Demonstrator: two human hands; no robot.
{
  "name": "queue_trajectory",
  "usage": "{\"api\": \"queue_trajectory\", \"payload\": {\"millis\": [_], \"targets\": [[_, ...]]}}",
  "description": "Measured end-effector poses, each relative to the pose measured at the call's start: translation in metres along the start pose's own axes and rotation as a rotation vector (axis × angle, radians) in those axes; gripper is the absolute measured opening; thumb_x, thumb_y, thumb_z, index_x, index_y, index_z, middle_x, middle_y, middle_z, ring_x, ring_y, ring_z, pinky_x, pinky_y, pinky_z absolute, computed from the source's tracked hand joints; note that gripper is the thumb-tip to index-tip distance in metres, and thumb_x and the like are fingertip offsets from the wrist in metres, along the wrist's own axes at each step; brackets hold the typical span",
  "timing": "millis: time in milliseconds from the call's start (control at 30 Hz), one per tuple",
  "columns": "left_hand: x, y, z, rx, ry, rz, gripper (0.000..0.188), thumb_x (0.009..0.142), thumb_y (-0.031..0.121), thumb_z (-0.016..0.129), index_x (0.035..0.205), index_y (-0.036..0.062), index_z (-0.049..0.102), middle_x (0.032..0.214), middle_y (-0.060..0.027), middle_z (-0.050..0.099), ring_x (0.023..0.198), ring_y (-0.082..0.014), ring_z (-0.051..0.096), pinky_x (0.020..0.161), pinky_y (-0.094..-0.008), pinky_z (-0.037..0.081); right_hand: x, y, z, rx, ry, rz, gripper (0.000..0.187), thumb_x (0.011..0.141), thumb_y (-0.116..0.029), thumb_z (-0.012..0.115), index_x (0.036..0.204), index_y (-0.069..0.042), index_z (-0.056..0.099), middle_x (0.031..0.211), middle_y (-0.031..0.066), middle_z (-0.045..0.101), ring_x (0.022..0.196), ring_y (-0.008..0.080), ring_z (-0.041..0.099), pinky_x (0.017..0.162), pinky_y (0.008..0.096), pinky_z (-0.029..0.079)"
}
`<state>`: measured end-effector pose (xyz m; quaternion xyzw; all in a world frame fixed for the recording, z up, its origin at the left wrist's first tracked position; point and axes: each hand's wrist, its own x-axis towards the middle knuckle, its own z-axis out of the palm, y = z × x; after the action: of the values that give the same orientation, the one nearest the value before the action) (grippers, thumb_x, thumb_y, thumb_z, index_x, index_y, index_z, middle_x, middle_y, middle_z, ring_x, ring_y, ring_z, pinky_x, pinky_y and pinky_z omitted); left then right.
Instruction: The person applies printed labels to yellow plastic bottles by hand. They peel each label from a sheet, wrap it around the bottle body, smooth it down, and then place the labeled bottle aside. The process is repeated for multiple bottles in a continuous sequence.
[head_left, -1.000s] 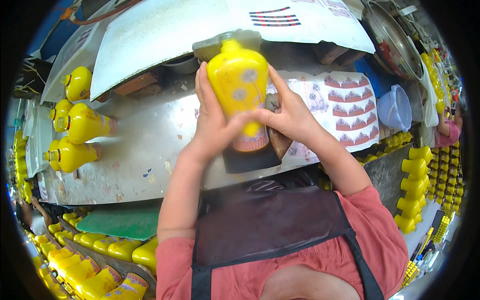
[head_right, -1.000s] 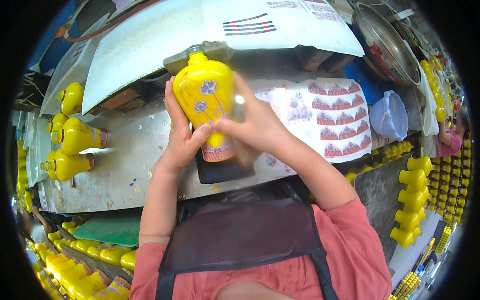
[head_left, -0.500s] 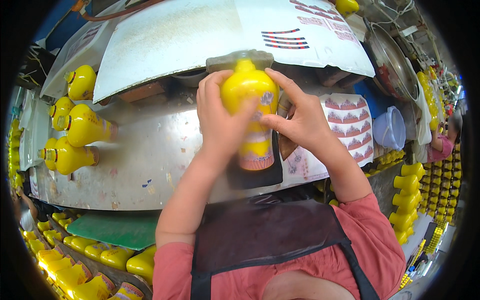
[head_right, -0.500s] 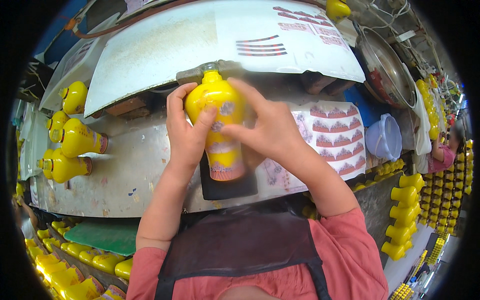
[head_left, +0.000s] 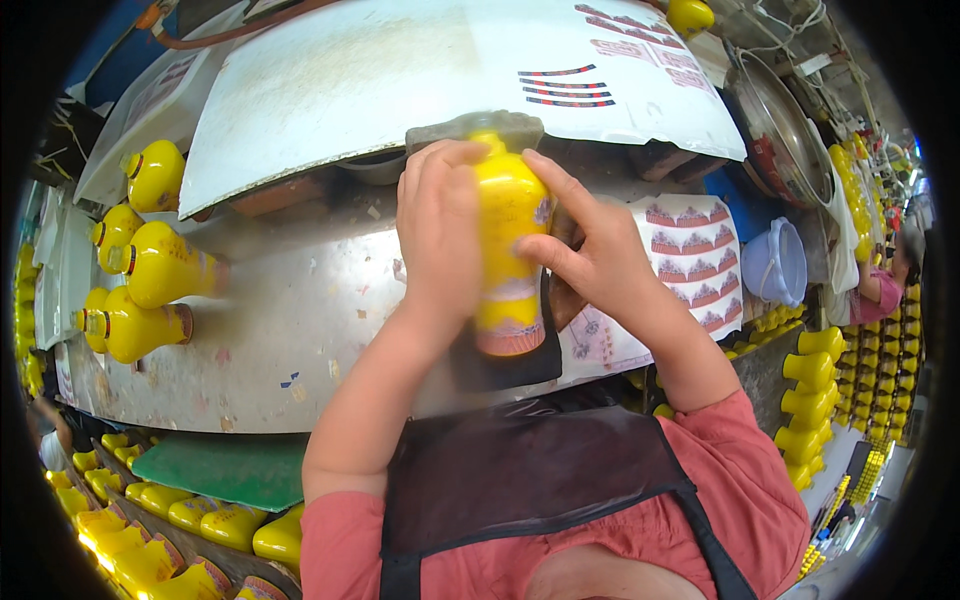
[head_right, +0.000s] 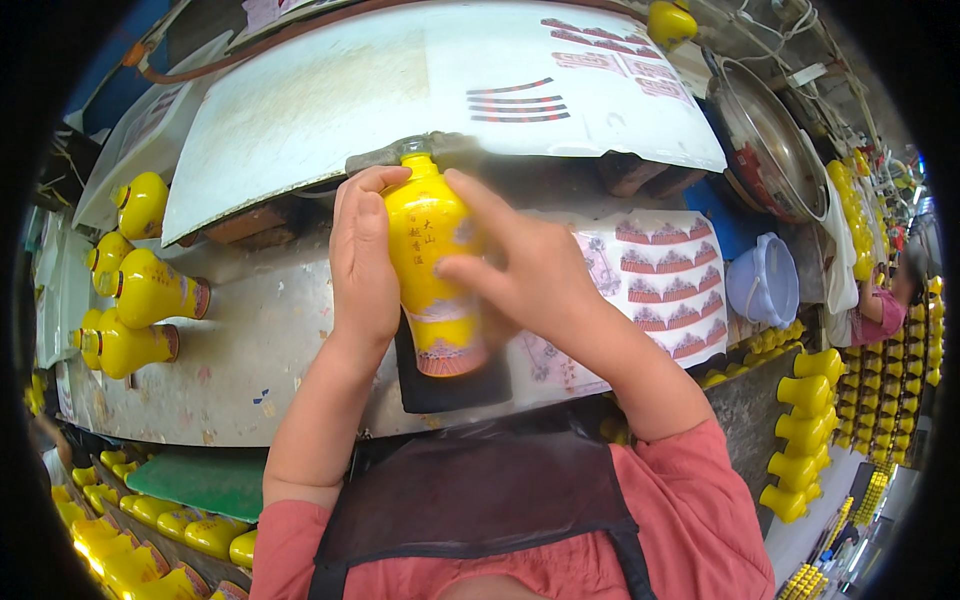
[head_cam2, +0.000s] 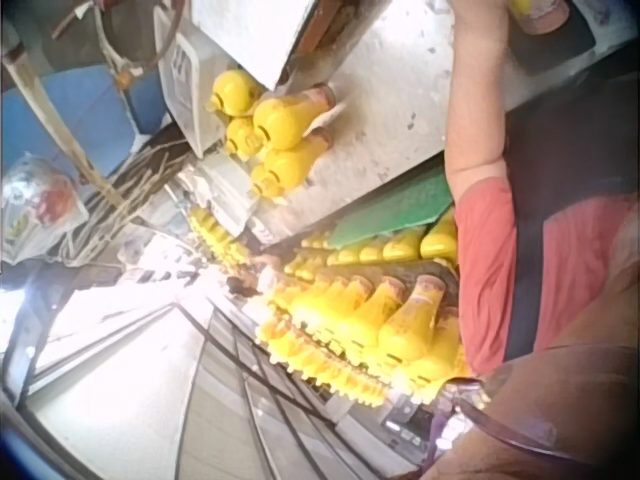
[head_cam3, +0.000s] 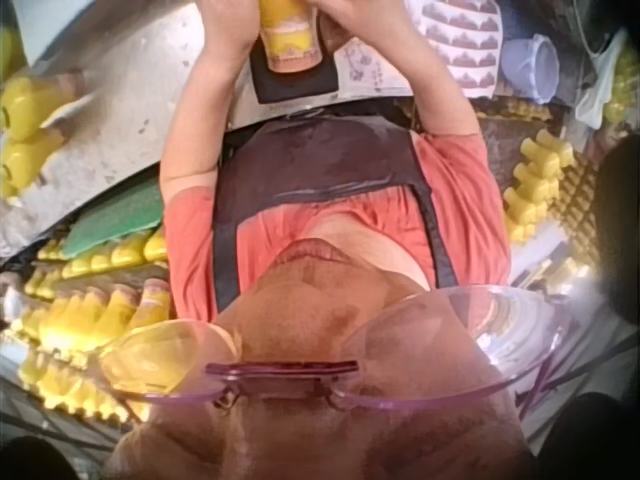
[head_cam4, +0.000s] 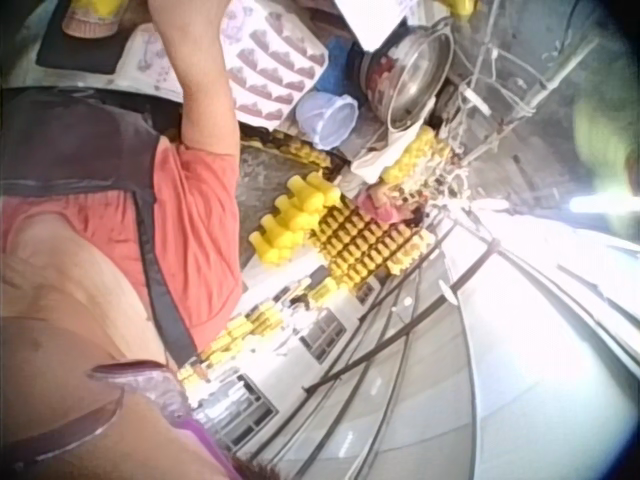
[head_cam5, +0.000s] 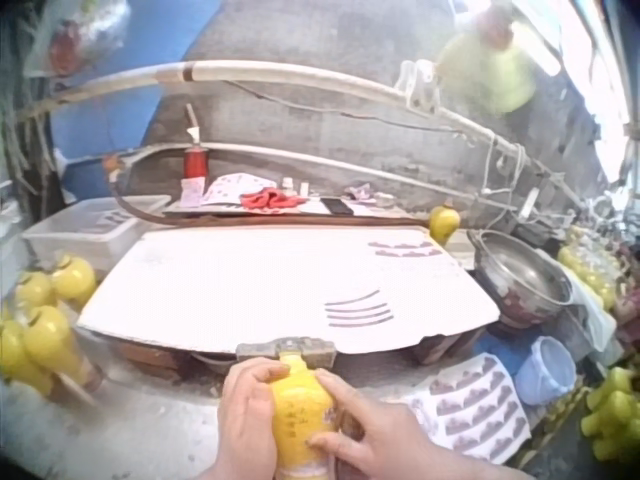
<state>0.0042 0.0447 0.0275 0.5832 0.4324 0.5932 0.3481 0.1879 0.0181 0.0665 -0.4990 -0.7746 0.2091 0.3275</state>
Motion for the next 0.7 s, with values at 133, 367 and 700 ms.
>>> {"api": "queue_trajectory", "payload": {"millis": [133, 367, 700], "targets": [[-0.001, 0.002, 0.001, 0.279, -0.023, 0.148, 0.032, 0.097, 0.023, 0.053, 0.118, 0.0020, 0.063, 0.121, -0.0188, 0.058, 0.115, -0.0361, 0.055, 0.104, -0.0453, 0.041, 0.000, 0.002, -0.003, 0.034, 0.005, 0.069, 0.073, 0.083, -0.022, 0.083, 0.149, -0.013, 0.055, 0.079, 0.0106, 0.067, 0.059, 0.0161, 0.059, 0.058, 0.0300, 0.049], [0.000, -0.005, 0.002, 0.182, -0.004, 0.087, 0.035, 0.096, 0.024, 0.053, 0.118, -0.0004, 0.062, 0.122, -0.0185, 0.056, 0.115, -0.0344, 0.055, 0.103, -0.0442, 0.042, 0.018, -0.002, -0.011, -0.144, -0.032, -0.282, 0.055, 0.085, -0.016, 0.078, 0.138, -0.016, 0.064, 0.085, 0.0139, 0.071, 0.065, 0.0278, 0.068, 0.060, 0.0354, 0.054], [-0.002, 0.000, 0.003, 0.122, -0.026, -0.033, 0.032, 0.096, 0.023, 0.057, 0.120, 0.0019, 0.063, 0.123, -0.0148, 0.054, 0.117, -0.0287, 0.053, 0.105, -0.0395, 0.041, 0.033, 0.002, -0.022, -0.055, -0.164, -0.145, 0.054, 0.086, -0.022, 0.076, 0.137, -0.010, 0.063, 0.081, 0.0160, 0.072, 0.062, 0.0278, 0.070, 0.060, 0.0353, 0.055]]}}
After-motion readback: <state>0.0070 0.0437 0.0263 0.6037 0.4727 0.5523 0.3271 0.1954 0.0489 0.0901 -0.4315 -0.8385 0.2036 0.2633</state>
